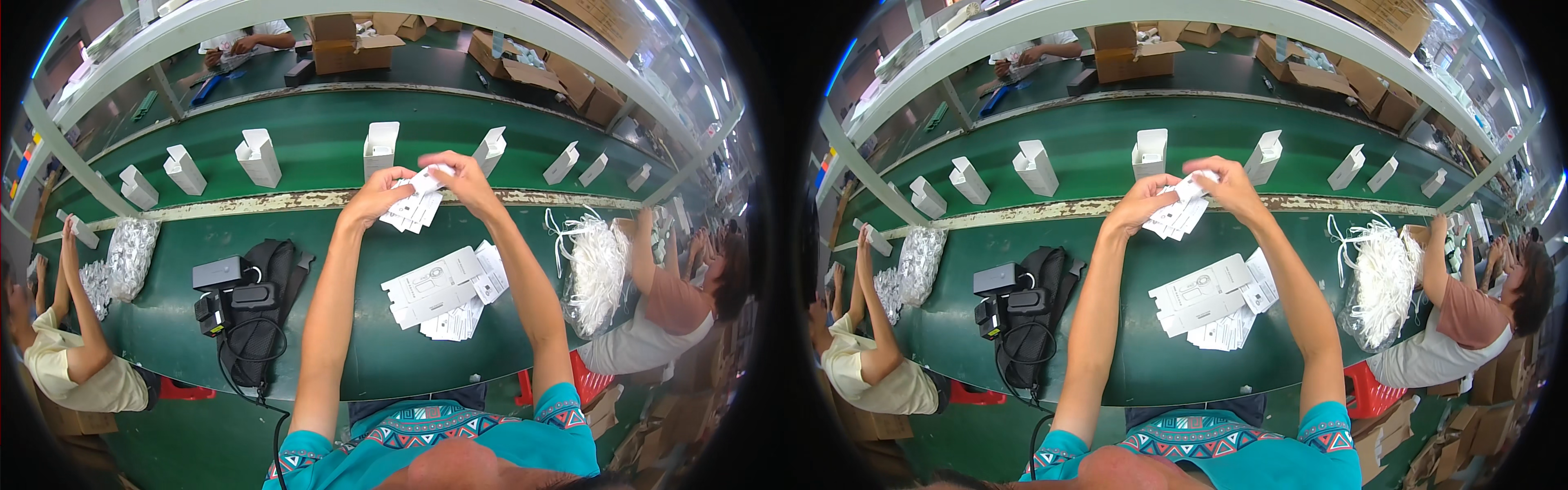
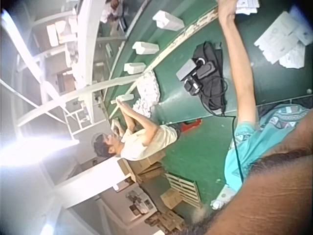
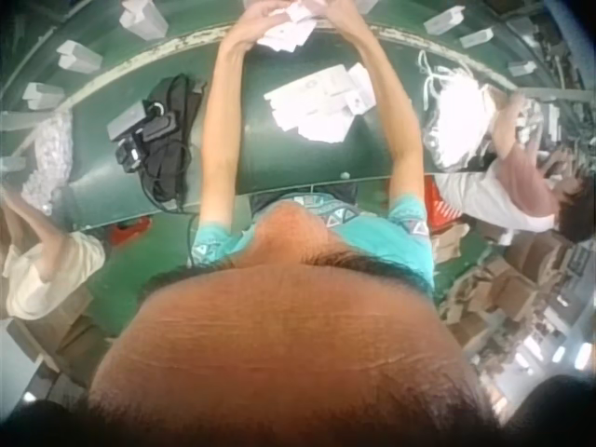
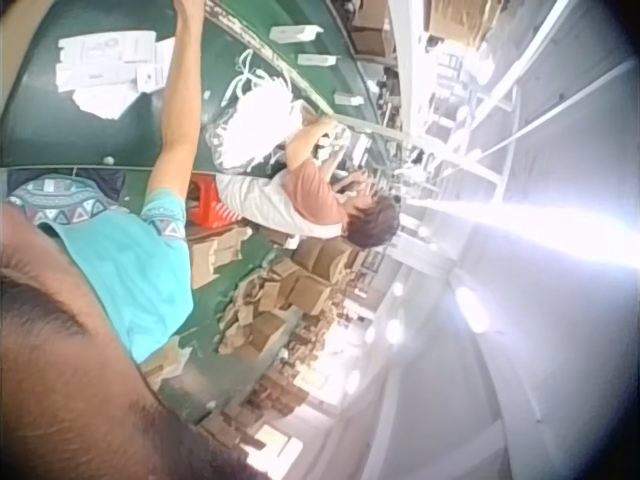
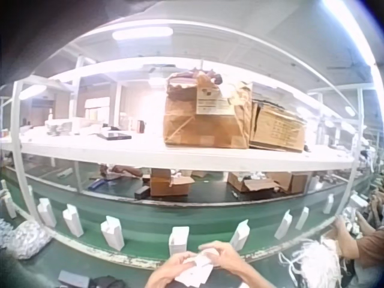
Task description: The person folds paper leaflets and places them one at a time into small packaging boxes on an assembly line conveyor belt by hand.
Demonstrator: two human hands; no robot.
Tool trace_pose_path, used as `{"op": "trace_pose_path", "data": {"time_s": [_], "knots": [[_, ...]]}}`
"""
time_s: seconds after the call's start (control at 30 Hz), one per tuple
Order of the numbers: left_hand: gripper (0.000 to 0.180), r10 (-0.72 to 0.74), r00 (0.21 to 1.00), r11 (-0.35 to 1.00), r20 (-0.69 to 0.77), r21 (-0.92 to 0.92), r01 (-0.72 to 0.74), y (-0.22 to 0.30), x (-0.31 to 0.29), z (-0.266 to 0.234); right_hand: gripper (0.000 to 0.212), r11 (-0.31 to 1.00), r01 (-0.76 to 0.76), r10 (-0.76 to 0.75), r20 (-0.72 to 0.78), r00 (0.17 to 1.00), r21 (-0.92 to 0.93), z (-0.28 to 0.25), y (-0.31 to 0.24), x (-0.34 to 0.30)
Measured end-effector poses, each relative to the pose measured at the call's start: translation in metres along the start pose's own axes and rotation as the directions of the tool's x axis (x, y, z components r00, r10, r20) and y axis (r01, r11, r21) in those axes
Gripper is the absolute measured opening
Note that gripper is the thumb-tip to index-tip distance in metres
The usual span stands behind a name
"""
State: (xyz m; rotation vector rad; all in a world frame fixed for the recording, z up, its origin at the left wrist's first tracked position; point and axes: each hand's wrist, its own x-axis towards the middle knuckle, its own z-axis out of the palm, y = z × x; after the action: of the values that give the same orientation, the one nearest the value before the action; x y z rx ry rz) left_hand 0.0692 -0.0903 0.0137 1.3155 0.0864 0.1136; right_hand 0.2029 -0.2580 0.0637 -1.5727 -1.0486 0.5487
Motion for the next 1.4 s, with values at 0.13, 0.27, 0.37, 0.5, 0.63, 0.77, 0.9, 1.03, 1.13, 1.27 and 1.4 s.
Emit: {"op": "trace_pose_path", "data": {"time_s": [0.13,0.27,0.37,0.5,0.63,0.77,0.9,1.03,1.13,1.27,1.4], "knots": [[0.033,0.103,0.990,0.985,-0.093,0.147,-0.089,-0.007,0.000,-0.013,0.024,0.987,-0.139,0.146,-0.098,0.984,0.075,0.008,-0.004,0.005],[0.047,0.720,0.658,0.516,-0.221,0.805,-0.294,-0.010,0.002,-0.020,0.021,0.993,0.095,-0.073,-0.253,0.965,0.075,0.004,-0.003,0.038],[0.053,0.565,0.744,0.569,-0.357,0.822,-0.037,-0.007,-0.003,-0.013,0.015,0.969,0.240,-0.248,-0.201,0.948,-0.064,0.022,-0.013,0.071],[0.050,0.541,0.709,0.483,-0.452,0.857,0.178,-0.009,-0.005,-0.011,0.014,0.806,0.374,-0.429,-0.017,0.903,-0.459,0.055,-0.020,0.101],[0.044,0.570,0.689,0.432,-0.447,0.877,0.212,-0.003,-0.005,-0.010,0.017,0.490,0.394,-0.476,0.140,0.868,-0.777,0.067,-0.007,0.113],[0.040,0.569,0.660,0.451,-0.492,0.857,0.250,0.001,-0.009,-0.014,0.015,0.254,0.465,-0.552,0.267,0.790,-0.848,0.078,-0.002,0.113],[0.038,0.598,0.616,0.454,-0.514,0.850,0.269,0.001,-0.013,-0.020,0.015,0.149,0.520,-0.643,0.317,0.697,-0.841,0.088,-0.012,0.109],[0.035,0.604,0.604,0.450,-0.519,0.848,0.279,0.002,-0.013,-0.023,0.014,0.131,0.488,-0.522,0.359,0.774,-0.863,0.094,-0.012,0.112],[0.032,0.612,0.596,0.447,-0.520,0.849,0.282,0.004,-0.012,-0.021,0.015,0.260,0.409,-0.469,0.256,0.845,-0.875,0.100,-0.007,0.117],[0.028,0.600,0.588,0.446,-0.542,0.837,0.317,0.003,-0.012,-0.024,0.016,0.270,0.399,-0.414,0.268,0.870,-0.876,0.108,-0.002,0.120],[0.025,0.658,0.520,0.451,-0.544,0.839,0.306,-0.001,-0.018,-0.036,0.016,0.338,0.425,-0.473,0.239,0.848,-0.839,0.115,-0.015,0.112]]}}
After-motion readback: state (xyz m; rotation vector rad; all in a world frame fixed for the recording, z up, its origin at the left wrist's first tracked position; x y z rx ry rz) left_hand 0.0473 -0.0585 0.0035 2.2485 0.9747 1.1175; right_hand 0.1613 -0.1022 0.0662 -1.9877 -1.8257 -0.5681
